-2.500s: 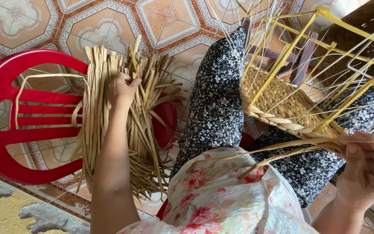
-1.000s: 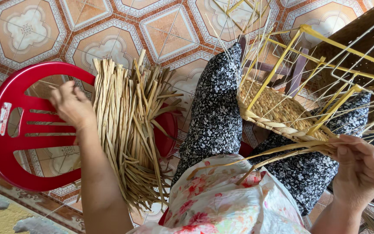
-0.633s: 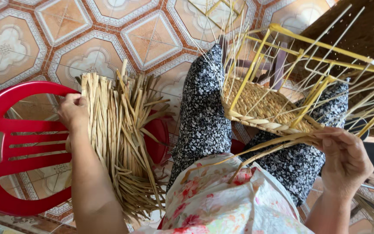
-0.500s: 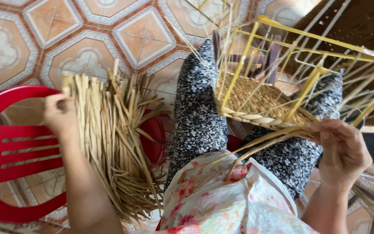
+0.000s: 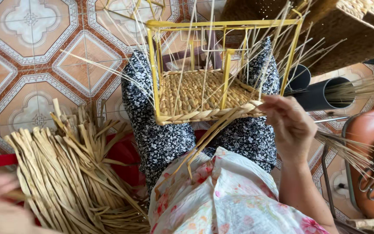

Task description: The person weaves a basket by hand using dried palm fronds on a yellow rectangular frame held on their lap. They repeatedly pick up fronds from a nearby pile, thread them through the frame, and press them into place to build up the basket's base.

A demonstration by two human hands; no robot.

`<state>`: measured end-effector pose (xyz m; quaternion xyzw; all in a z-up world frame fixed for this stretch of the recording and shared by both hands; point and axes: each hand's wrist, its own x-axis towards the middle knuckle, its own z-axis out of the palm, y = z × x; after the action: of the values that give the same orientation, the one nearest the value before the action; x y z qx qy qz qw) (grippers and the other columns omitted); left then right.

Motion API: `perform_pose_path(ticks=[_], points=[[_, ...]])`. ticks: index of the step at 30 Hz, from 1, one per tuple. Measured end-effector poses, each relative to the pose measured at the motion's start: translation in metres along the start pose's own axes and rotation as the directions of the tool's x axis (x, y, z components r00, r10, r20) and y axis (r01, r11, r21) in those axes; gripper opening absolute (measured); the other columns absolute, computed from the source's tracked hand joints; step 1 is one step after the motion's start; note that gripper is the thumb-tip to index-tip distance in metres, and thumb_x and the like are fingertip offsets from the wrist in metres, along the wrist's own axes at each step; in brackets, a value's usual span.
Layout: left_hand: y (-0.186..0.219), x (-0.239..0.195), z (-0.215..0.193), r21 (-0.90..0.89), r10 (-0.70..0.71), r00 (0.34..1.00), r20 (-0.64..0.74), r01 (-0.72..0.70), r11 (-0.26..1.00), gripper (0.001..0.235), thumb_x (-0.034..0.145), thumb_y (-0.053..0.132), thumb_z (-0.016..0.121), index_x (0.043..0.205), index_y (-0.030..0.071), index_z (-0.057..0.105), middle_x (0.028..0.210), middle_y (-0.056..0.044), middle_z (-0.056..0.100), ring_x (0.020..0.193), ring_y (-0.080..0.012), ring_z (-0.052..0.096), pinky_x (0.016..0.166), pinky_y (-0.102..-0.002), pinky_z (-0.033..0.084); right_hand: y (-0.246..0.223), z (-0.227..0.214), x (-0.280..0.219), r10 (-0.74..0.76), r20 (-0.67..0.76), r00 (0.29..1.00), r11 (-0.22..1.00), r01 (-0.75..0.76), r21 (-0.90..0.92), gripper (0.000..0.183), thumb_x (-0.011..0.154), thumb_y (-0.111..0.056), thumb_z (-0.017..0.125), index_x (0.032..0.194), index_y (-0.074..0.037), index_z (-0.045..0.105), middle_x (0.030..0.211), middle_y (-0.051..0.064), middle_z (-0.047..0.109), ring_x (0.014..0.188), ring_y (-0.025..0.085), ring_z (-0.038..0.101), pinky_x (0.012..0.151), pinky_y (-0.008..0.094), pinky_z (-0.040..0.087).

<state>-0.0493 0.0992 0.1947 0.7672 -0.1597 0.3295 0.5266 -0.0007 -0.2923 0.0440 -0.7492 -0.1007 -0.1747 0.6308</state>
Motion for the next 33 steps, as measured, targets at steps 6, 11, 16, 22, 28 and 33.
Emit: perform_pose_path(ticks=[6, 11, 16, 22, 28, 33], points=[[-0.027, -0.04, 0.087, 0.127, -0.333, 0.787, 0.518, 0.315, 0.941, 0.017, 0.1, 0.004, 0.06, 0.116, -0.002, 0.062, 0.096, -0.009, 0.072, 0.08, -0.0138, 0.074, 0.066, -0.025, 0.06, -0.017, 0.013, -0.008, -0.068, 0.054, 0.996, 0.973, 0.078, -0.219, 0.014, 0.101, 0.008, 0.067, 0.113, 0.001, 0.069, 0.103, 0.009, 0.071, 0.089, 0.009, 0.068, 0.075, 0.019, 0.057], [-0.084, -0.07, 0.126, 0.096, -0.392, 0.186, 0.901, 0.797, 0.597, 0.015, 0.103, 0.016, 0.059, 0.105, 0.003, 0.066, 0.082, -0.005, 0.071, 0.06, -0.009, 0.062, 0.053, -0.025, 0.053, -0.021, 0.013, 0.002, -0.001, 0.042, 0.999, 0.989, 0.007, -0.15, 0.026, 0.1, 0.007, 0.065, 0.126, 0.001, 0.065, 0.115, 0.011, 0.068, 0.104, 0.013, 0.07, 0.088, 0.024, 0.06], [-0.101, -0.055, 0.115, 0.023, -0.31, 0.27, 0.912, 0.718, 0.695, 0.018, 0.102, 0.02, 0.059, 0.099, 0.005, 0.069, 0.068, -0.004, 0.065, 0.049, -0.0072, 0.048, 0.043, -0.025, 0.041, -0.026, 0.021, 0.019, 0.018, 0.138, 0.99, 0.947, 0.027, -0.321, 0.038, 0.095, 0.005, 0.069, 0.133, -0.002, 0.064, 0.108, 0.009, 0.069, 0.097, 0.012, 0.071, 0.083, 0.023, 0.061], [-0.084, -0.013, 0.116, 0.413, -0.152, 0.765, 0.626, -0.16, 0.897, 0.017, 0.096, 0.015, 0.072, 0.096, -0.001, 0.066, 0.096, -0.011, 0.063, 0.059, -0.0091, 0.053, 0.046, -0.017, 0.05, -0.015, 0.035, 0.031, 0.046, 0.173, 0.984, 0.91, 0.03, -0.414, 0.015, 0.094, 0.004, 0.076, 0.105, -0.003, 0.07, 0.091, 0.003, 0.068, 0.071, 0.008, 0.064, 0.06, 0.021, 0.05], [-0.074, -0.043, 0.168, 0.024, 0.18, 0.899, 0.4, -0.207, 0.978, 0.026, 0.103, 0.012, 0.075, 0.126, 0.003, 0.068, 0.1, -0.003, 0.062, 0.074, -0.0089, 0.061, 0.057, -0.019, 0.056, 0.0, 0.032, 0.019, 0.037, 0.127, 0.991, 0.969, -0.005, -0.249, 0.016, 0.099, 0.006, 0.07, 0.098, -0.003, 0.057, 0.1, 0.005, 0.071, 0.086, 0.009, 0.074, 0.069, 0.02, 0.061], [-0.08, -0.055, 0.209, 0.086, 0.075, 0.899, 0.432, -0.124, 0.989, 0.029, 0.095, 0.02, 0.08, 0.121, 0.011, 0.07, 0.084, 0.003, 0.061, 0.067, -0.0082, 0.059, 0.053, -0.025, 0.053, 0.004, 0.029, 0.009, -0.063, 0.091, 0.994, 0.987, 0.076, -0.143, 0.016, 0.096, 0.013, 0.066, 0.102, 0.0, 0.06, 0.1, 0.01, 0.07, 0.09, 0.015, 0.07, 0.077, 0.026, 0.059]])
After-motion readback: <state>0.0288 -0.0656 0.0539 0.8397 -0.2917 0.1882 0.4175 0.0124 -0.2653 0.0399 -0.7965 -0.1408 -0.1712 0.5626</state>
